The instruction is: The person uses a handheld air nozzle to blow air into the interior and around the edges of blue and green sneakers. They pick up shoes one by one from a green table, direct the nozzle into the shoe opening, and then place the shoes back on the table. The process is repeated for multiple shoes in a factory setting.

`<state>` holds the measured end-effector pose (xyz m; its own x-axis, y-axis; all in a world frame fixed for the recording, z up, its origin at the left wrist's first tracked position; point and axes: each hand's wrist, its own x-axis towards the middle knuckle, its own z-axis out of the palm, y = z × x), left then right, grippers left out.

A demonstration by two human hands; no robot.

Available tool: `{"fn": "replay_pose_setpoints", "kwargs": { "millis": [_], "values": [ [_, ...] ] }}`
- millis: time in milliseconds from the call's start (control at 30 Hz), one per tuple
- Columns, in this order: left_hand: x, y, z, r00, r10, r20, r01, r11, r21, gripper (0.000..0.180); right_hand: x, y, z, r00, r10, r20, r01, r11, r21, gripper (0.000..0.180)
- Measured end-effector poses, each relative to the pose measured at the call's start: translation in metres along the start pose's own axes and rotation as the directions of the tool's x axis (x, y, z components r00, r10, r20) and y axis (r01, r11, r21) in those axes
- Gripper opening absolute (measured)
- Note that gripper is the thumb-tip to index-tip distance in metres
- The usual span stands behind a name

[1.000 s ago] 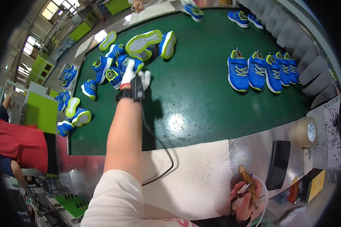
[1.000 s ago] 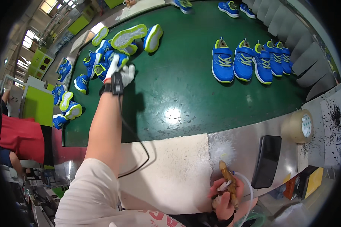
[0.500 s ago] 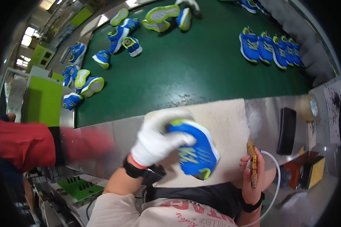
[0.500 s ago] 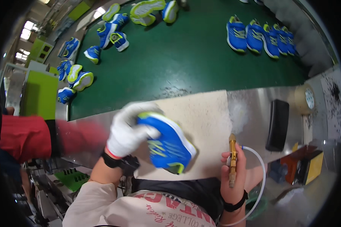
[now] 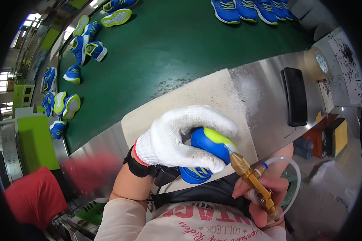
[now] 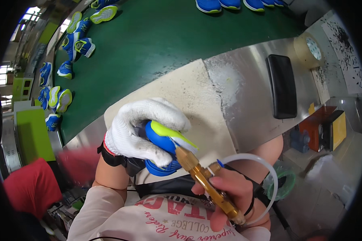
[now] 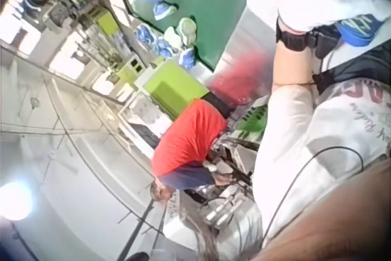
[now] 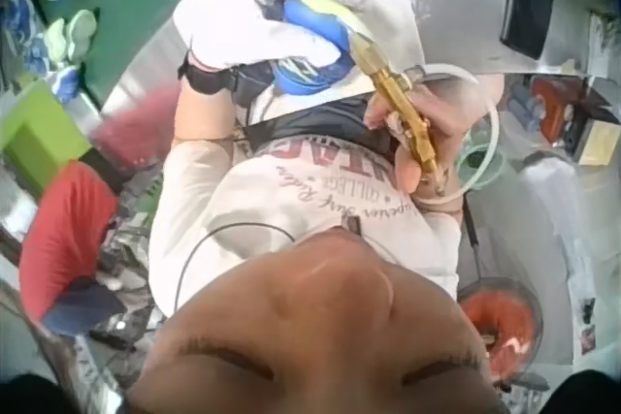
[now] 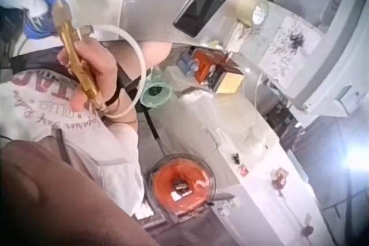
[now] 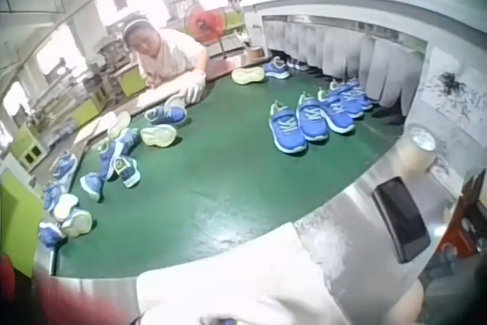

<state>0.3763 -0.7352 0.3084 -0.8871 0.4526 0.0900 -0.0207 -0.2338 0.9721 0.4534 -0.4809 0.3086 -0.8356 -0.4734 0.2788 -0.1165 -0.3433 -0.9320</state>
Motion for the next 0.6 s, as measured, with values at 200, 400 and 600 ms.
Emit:
{"fn": "replay_pose_setpoints", "kwargs": {
  "millis": [200, 400, 600],
  "values": [
    [0.013, -0.022, -0.009, 0.993, -0.074, -0.092, 0.058, 0.985, -0.164, 0.062, 0.006, 0.016, -0.018, 1.000, -0.001, -0.017, 0.000, 1.000, -0.010, 0.084],
    [0.002, -0.050, -0.022, 0.947, -0.124, -0.298, -0.030, 0.885, -0.464, 0.052, -0.018, 0.060, -0.008, 0.997, 0.037, -0.072, -0.022, 0.979, 0.203, 0.086],
    [-0.010, -0.067, -0.033, 0.908, -0.152, -0.391, -0.076, 0.857, -0.510, 0.058, -0.038, 0.071, -0.004, 0.988, 0.153, -0.023, -0.138, 0.938, 0.319, 0.092]
  ]
}}
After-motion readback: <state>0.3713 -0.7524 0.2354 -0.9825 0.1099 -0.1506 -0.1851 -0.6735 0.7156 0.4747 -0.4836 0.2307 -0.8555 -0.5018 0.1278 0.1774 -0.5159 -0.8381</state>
